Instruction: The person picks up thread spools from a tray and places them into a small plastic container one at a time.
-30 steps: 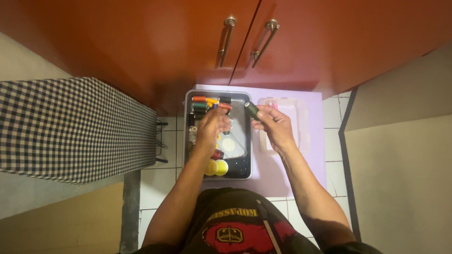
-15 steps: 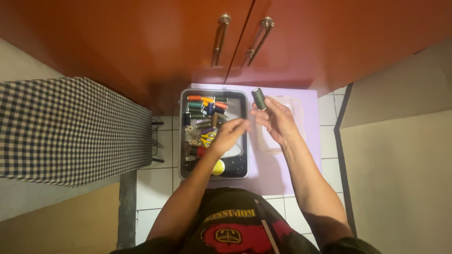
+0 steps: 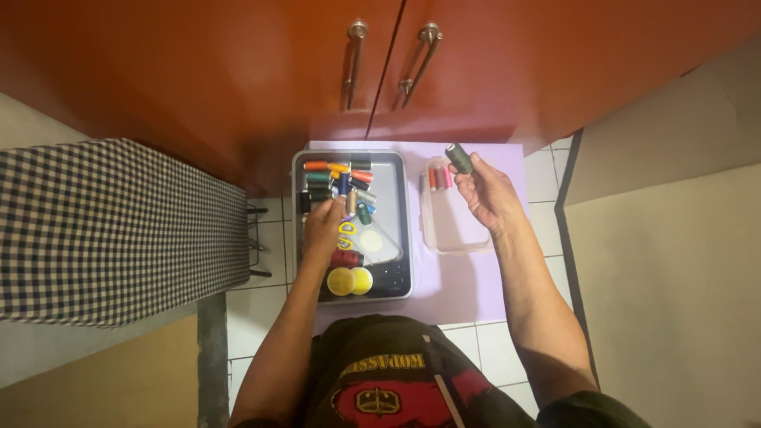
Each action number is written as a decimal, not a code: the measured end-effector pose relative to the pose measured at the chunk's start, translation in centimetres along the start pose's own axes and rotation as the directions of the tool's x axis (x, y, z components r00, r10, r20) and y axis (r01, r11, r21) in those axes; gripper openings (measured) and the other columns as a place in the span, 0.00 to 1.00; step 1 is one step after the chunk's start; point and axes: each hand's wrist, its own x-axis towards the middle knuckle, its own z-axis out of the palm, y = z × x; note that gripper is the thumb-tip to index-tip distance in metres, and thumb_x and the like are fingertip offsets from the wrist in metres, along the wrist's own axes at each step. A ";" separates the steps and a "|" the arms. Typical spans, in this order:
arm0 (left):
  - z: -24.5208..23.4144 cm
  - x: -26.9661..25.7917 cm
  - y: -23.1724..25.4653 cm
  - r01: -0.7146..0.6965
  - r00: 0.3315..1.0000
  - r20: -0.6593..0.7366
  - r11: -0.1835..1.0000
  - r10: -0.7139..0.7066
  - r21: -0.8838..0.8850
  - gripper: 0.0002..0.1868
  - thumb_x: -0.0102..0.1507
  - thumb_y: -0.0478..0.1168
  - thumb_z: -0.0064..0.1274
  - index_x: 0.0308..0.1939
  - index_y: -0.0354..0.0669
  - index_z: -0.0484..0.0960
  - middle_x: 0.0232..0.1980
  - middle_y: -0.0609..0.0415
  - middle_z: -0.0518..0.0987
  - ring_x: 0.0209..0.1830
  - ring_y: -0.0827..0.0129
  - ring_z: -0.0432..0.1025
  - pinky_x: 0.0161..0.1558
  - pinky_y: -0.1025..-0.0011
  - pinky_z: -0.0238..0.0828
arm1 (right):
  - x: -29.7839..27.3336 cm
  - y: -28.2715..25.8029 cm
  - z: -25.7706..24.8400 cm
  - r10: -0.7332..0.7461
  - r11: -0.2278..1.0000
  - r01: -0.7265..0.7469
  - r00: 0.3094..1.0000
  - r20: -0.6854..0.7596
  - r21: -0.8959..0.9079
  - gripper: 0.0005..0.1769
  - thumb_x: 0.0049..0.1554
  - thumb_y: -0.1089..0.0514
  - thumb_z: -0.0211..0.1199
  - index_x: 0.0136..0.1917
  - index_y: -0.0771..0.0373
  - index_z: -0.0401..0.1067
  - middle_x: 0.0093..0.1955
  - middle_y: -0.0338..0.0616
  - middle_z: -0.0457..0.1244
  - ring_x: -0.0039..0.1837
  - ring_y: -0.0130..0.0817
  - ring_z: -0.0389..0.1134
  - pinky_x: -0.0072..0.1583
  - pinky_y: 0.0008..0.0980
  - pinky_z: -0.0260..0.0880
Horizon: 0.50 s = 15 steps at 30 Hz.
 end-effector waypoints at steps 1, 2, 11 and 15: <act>0.1 -0.1 -0.3 0.048 0.998 0.031 0.999 -0.048 -0.018 0.24 0.69 0.55 0.46 0.35 0.37 0.82 0.31 0.51 0.78 0.30 0.71 0.71 0.36 0.69 0.67 | 0.0 -0.1 -0.3 0.004 0.998 -0.003 1.000 -0.018 0.062 0.21 0.64 0.54 0.63 0.60 0.75 0.69 0.48 0.58 0.70 0.44 0.33 0.74 0.47 0.22 0.78; 0.2 -0.1 -0.4 0.096 0.994 0.062 0.995 -0.094 -0.035 0.24 0.69 0.55 0.46 0.35 0.37 0.82 0.30 0.51 0.79 0.29 0.70 0.71 0.35 0.68 0.67 | 0.1 -0.2 -0.5 0.009 0.992 -0.005 0.999 -0.035 0.124 0.20 0.64 0.55 0.63 0.60 0.75 0.68 0.49 0.58 0.70 0.44 0.33 0.74 0.49 0.22 0.79; -0.6 -0.3 -2.0 -0.019 1.000 -0.014 0.991 0.021 0.134 0.24 0.69 0.55 0.45 0.35 0.37 0.84 0.44 0.49 0.82 0.43 0.60 0.78 0.46 0.65 0.70 | -1.6 -4.2 -1.9 -0.030 0.965 0.016 0.998 0.052 0.262 0.16 0.65 0.53 0.62 0.60 0.67 0.70 0.47 0.54 0.68 0.41 0.31 0.71 0.44 0.18 0.76; 0.1 -0.7 0.3 -0.154 0.971 -0.107 0.902 0.214 0.403 0.18 0.69 0.51 0.47 0.45 0.44 0.86 0.51 0.49 0.81 0.53 0.54 0.74 0.58 0.59 0.66 | -3.3 -5.1 -0.9 -0.082 0.989 0.079 0.997 0.014 0.126 0.16 0.66 0.53 0.62 0.59 0.68 0.69 0.49 0.56 0.68 0.43 0.32 0.72 0.46 0.22 0.76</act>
